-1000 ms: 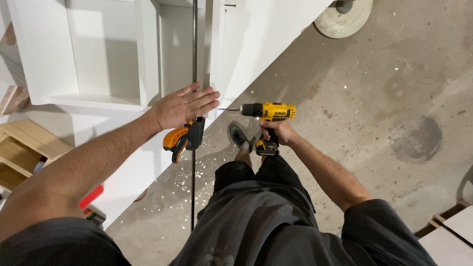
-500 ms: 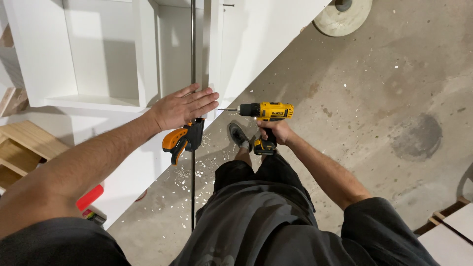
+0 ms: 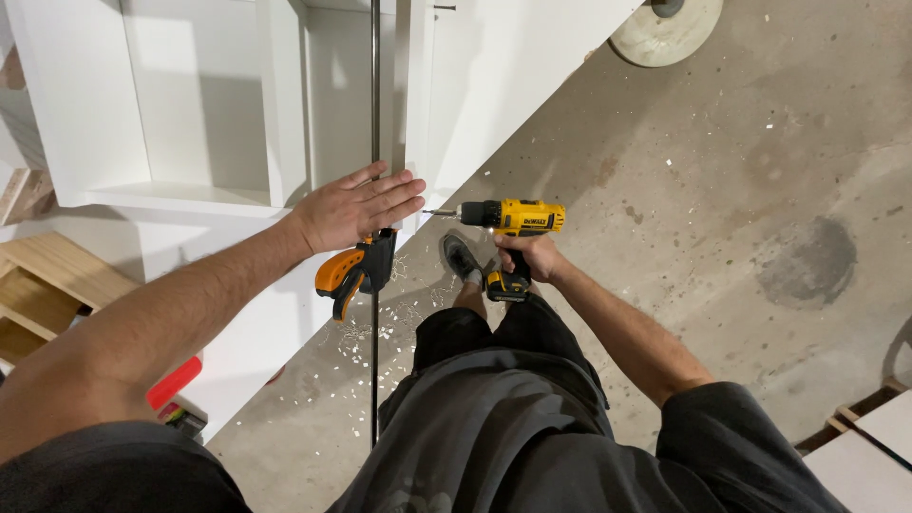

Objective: Assemble a white wooden shelf unit using a power drill and a bar clamp.

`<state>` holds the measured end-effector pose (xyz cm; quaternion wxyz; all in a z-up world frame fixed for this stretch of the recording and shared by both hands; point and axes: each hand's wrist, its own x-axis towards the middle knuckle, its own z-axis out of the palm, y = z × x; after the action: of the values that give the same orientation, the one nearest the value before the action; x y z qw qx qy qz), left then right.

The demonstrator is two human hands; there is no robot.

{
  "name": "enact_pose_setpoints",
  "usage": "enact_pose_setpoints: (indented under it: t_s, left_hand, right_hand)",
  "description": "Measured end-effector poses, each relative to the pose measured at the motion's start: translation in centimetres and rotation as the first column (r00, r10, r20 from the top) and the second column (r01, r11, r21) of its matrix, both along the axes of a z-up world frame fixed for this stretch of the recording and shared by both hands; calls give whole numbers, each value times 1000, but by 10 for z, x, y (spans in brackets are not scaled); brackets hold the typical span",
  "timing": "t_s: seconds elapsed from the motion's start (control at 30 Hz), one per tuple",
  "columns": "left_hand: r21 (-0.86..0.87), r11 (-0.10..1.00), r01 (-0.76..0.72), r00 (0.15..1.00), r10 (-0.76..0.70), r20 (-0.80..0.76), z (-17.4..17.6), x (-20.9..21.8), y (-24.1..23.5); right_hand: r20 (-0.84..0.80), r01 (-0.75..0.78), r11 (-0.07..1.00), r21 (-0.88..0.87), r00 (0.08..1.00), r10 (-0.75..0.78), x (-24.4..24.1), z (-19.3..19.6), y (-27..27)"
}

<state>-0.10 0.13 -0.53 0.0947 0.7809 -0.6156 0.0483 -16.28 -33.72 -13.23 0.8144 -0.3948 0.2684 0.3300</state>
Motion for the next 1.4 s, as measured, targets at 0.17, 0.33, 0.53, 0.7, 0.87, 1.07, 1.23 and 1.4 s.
enact_pose_setpoints:
  t_s: [0.17, 0.33, 0.53, 0.7, 0.87, 1.07, 1.23, 1.4]
  left_hand:
    - [-8, 1000, 10, 1000, -10, -23, 0, 0, -1]
    - [-34, 999, 0, 1000, 0, 0, 0, 0, -1]
    - [-38, 999, 3, 1000, -3, 14, 3, 4, -4]
    - [-61, 998, 34, 997, -38, -69, -2, 0, -2]
    - [-46, 999, 25, 999, -27, -38, 9, 2, -3]
    - [-138, 990, 15, 1000, -13, 13, 14, -1, -4]
    - [-208, 977, -47, 995, 63, 71, 7, -3, -3]
    - [-209, 962, -176, 981, 189, 43, 21, -3, 16]
  right_hand:
    - [-33, 3, 1000, 3, 999, -3, -5, -8, 1]
    - [-48, -19, 1000, 10, 999, 19, 4, 11, 5]
    - [19, -44, 999, -16, 999, 45, 11, 15, 5]
    - [362, -160, 946, -281, 895, 259, 7, 25, 1]
    - [149, -41, 730, -682, 970, 193, -52, 43, 40]
    - [247, -129, 583, -802, 818, 520, -111, 20, 49]
    - [530, 294, 610, -735, 811, 248, -102, -9, 18]
    - [248, 148, 675, -723, 967, 54, -49, 45, -13]
